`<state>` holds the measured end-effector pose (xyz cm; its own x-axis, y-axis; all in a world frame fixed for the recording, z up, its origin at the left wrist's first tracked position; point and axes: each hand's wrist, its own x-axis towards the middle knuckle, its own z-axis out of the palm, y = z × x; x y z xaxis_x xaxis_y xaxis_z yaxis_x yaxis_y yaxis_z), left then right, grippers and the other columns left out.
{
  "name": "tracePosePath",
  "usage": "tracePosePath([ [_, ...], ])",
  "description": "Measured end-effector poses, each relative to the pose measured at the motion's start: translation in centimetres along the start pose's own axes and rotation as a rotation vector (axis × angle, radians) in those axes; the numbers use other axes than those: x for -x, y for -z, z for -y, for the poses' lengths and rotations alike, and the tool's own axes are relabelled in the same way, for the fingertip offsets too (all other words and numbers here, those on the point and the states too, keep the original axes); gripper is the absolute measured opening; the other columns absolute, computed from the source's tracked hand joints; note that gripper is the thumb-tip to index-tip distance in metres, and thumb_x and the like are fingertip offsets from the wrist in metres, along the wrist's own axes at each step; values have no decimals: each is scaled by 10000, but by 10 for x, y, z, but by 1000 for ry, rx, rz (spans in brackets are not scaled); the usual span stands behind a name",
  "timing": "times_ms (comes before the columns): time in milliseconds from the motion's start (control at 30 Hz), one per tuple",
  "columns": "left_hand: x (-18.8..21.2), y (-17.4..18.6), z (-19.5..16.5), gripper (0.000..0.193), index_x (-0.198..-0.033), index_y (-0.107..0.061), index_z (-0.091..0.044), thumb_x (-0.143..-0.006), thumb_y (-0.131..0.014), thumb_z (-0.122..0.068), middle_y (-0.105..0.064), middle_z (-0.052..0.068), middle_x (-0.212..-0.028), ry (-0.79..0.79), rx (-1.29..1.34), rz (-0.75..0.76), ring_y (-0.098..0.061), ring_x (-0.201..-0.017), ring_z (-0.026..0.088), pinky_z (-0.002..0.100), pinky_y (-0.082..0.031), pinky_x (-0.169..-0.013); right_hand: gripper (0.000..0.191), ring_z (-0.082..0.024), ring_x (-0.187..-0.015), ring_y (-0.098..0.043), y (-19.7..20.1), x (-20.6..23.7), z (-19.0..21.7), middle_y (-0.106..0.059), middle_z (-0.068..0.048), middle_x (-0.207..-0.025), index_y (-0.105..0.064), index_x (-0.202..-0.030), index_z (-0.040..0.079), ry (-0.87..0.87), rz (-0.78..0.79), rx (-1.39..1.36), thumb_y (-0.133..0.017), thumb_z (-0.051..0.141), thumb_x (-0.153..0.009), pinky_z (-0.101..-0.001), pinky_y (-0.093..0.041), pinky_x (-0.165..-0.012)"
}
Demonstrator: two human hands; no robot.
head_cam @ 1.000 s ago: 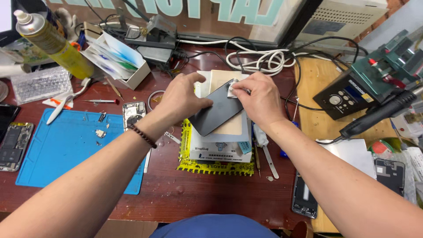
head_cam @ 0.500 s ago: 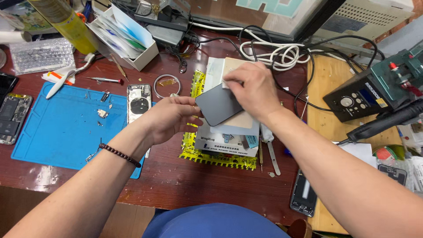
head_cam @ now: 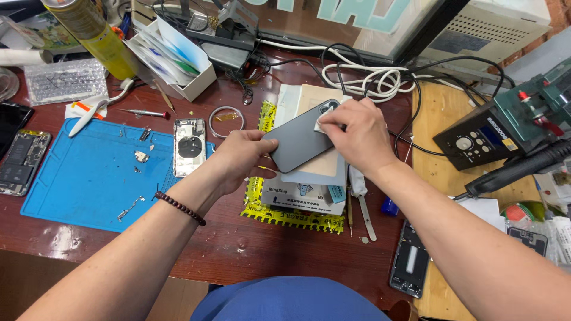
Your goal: The person reassembles a smartphone at a repair bench. They use a screwdriver to drive screws into the phone's edge, wipe the phone body and camera area with a tissue, press the back cover into place, power the phone on, and tap the lock screen to verify it works.
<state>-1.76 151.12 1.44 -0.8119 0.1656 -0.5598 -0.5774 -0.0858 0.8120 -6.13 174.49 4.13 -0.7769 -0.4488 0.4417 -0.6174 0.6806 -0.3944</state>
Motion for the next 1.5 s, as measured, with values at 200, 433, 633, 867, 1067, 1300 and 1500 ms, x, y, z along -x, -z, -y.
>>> tracePosePath([
  [200,1,1,-4,423,-1158,-603,-19,-1019,-444,-386,-730,151,-967,125,257,26,-729,-802,254,404,-618,-719,45,-240,-873,-640,-8,24,40,-720,5,-857,-794,-869,144,196,91,-153,-778,149,-828,-398,-479,-800],
  [433,16,-9,8,563,-1371,-475,-83,-857,-698,-35,-734,141,-994,-22,40,7,-731,-778,207,368,-625,-668,30,-270,-875,-625,5,23,-20,-736,-28,-899,-800,-881,142,2,-4,3,-788,140,-854,-398,-484,-810],
  [633,18,-24,7,661,-1418,-466,-50,-838,-775,-124,-736,134,-868,-137,-195,-153,-701,-643,172,309,-583,-530,66,-249,-901,-679,-9,17,-32,-715,-53,-924,-792,-951,132,-241,-95,-104,-772,156,-893,-365,-534,-815],
  [867,13,-25,3,644,-1388,-483,-15,-833,-780,-149,-745,123,-821,-131,-295,-200,-692,-585,157,286,-548,-493,62,-265,-898,-687,-14,-9,-54,-733,-64,-925,-797,-943,100,71,-32,-92,-782,127,-889,-375,-548,-817],
  [1067,11,-25,-1,571,-1308,-558,-27,-818,-802,-187,-732,106,-839,-115,-367,-253,-709,-643,139,271,-560,-503,90,-193,-780,-697,-3,-28,-75,-738,-81,-896,-786,-999,103,-301,26,-130,-763,149,-925,-303,-528,-710],
  [1300,10,-28,-14,278,-979,-721,15,-795,-839,-157,-762,87,-822,-387,-542,-394,-696,-677,121,267,-546,-578,125,-222,-805,-689,14,-27,-56,-771,-59,-941,-765,-1072,109,-326,-25,-288,-716,157,-967,-311,-534,-724],
  [1500,21,-47,-25,227,-956,-656,-3,-801,-791,-100,-741,81,-785,-422,-443,-398,-713,-604,126,291,-577,-500,138,-259,-1112,-717,19,-10,6,-769,-56,-1049,-769,-1046,104,252,31,-144,-750,131,-912,-463,-447,-1068],
])
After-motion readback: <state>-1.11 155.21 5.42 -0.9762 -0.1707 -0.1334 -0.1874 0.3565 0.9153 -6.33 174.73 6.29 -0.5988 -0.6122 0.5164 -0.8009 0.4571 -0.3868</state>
